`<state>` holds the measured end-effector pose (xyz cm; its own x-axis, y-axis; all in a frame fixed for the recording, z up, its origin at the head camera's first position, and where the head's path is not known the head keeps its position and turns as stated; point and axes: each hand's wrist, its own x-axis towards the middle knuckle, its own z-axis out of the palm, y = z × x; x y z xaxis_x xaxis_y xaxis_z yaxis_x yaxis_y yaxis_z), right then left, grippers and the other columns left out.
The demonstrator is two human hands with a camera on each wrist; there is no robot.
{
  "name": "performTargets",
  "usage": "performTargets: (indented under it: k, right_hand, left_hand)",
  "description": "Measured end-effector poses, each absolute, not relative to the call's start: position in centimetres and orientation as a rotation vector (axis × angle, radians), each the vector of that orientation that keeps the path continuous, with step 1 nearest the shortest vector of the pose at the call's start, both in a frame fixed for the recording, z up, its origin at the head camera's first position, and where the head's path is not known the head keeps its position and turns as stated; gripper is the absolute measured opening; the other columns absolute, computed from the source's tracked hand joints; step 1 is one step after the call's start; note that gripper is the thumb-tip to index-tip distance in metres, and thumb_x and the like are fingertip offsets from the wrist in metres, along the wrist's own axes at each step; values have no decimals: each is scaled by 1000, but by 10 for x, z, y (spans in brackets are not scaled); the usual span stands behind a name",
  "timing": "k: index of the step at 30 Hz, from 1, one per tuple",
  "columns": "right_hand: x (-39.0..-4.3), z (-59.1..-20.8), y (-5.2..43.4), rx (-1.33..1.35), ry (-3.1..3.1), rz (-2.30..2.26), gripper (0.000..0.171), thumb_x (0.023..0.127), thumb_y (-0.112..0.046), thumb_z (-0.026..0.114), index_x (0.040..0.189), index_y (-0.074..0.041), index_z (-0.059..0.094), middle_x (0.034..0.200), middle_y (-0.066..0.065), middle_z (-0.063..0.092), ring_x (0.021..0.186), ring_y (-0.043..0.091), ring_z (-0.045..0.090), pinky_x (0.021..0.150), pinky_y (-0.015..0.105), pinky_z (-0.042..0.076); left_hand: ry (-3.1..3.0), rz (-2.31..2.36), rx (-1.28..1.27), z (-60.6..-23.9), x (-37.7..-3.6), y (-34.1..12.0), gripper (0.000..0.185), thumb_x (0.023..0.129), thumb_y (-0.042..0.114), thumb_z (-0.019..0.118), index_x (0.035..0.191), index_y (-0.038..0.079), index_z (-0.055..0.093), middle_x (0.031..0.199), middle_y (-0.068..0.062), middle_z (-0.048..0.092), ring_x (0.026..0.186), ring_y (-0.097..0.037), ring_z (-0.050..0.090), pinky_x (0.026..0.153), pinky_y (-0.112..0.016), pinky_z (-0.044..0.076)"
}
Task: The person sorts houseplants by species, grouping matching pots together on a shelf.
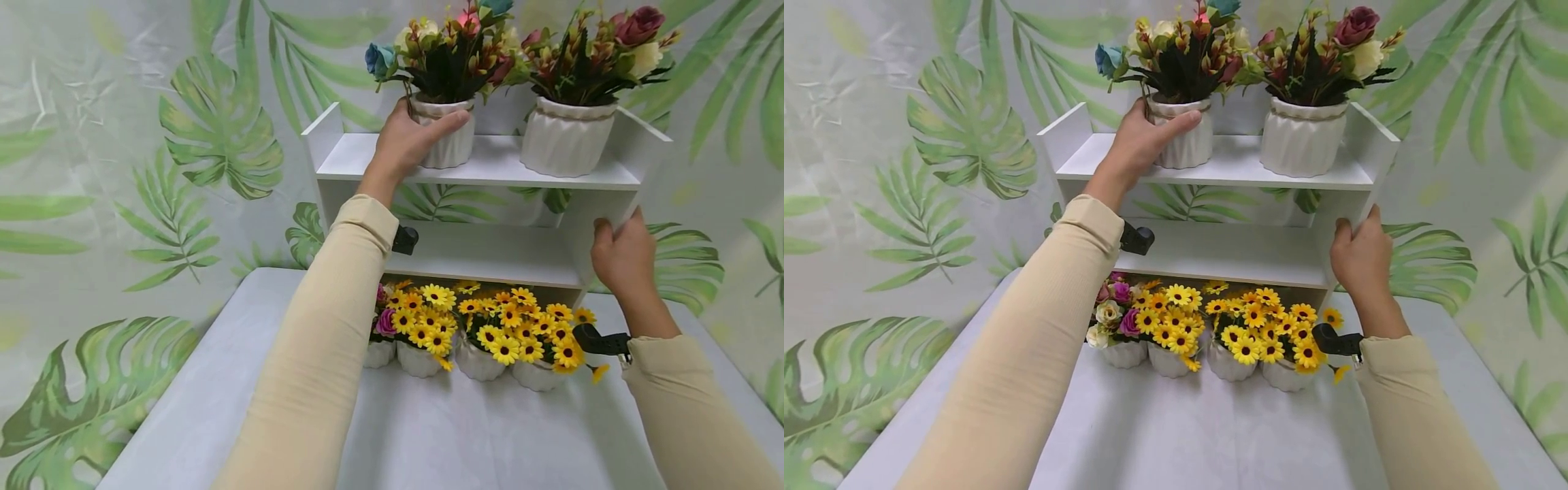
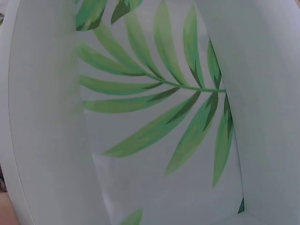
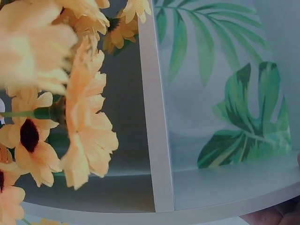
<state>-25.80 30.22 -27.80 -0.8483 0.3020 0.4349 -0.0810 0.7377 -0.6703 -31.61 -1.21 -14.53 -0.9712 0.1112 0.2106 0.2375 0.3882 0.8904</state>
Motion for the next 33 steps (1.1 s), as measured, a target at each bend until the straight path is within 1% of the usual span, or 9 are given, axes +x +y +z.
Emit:
performTargets:
  k: [8,14,16,18,20,22,24,30,33]
  right_hand:
    - [-257,-278,303,-166,-2389,959,53,104,-25,32,149,3,30,141,36,47,126,57,48,97,75,41]
    - [-260,-282,303,-157,-2376,950,52,104,-24,34,148,4,33,139,36,49,124,57,50,95,74,42]
    - [-260,-282,303,-165,-2375,958,52,104,-24,35,148,4,33,140,35,49,125,57,49,96,74,42]
    - [-261,-282,303,-168,-2373,951,52,104,-23,35,148,4,32,141,35,48,126,57,49,96,74,42]
    - [-261,-281,303,-168,-2375,944,52,104,-23,34,149,3,32,141,35,48,126,57,49,96,74,42]
    - [-260,-280,303,-168,-2377,937,52,104,-24,34,148,3,32,141,35,49,125,57,49,95,74,42]
    - [-260,-280,302,-165,-2387,940,52,104,-24,33,149,3,31,141,35,48,126,58,49,95,74,42]
    - [-259,-280,301,-159,-2403,955,53,105,-25,33,150,2,30,143,35,47,127,57,48,96,74,42]
    - [-259,-280,302,-160,-2389,947,52,104,-24,33,148,4,31,140,36,48,124,58,50,95,74,43]
  left_hand:
    - [-2530,-1665,-349,-145,-314,-12,104,83,60,68,160,26,7,165,3,21,151,-12,26,122,-28,29]
    - [-2609,-1691,-285,-141,-310,-31,120,83,62,67,156,27,-21,168,6,10,155,-13,16,125,-30,22]
    - [-2640,-1609,-259,-142,-305,-47,119,84,61,67,156,28,-21,168,7,13,155,-14,19,125,-32,24]
    - [-2601,-1503,-283,-148,-297,-65,109,87,56,67,160,24,-9,166,6,22,152,-16,27,123,-33,29]
    - [-2477,-1432,-337,-160,-285,-83,92,91,45,67,160,19,14,161,1,35,147,-17,38,119,-32,35]
    - [-2323,-1380,-419,-176,-270,-98,68,93,32,67,151,11,38,149,-7,51,137,-19,50,113,-30,43]
    - [-2197,-1340,-513,-195,-252,-111,47,93,19,67,136,3,53,135,-12,61,125,-21,59,106,-29,49]
    - [-2201,-1183,-630,-244,-202,-140,24,91,5,67,114,0,66,113,-14,70,105,-21,65,87,-16,53]
    - [-2335,-1147,-616,-269,-188,-151,21,92,9,68,112,3,68,109,-11,71,101,-21,66,85,-21,55]
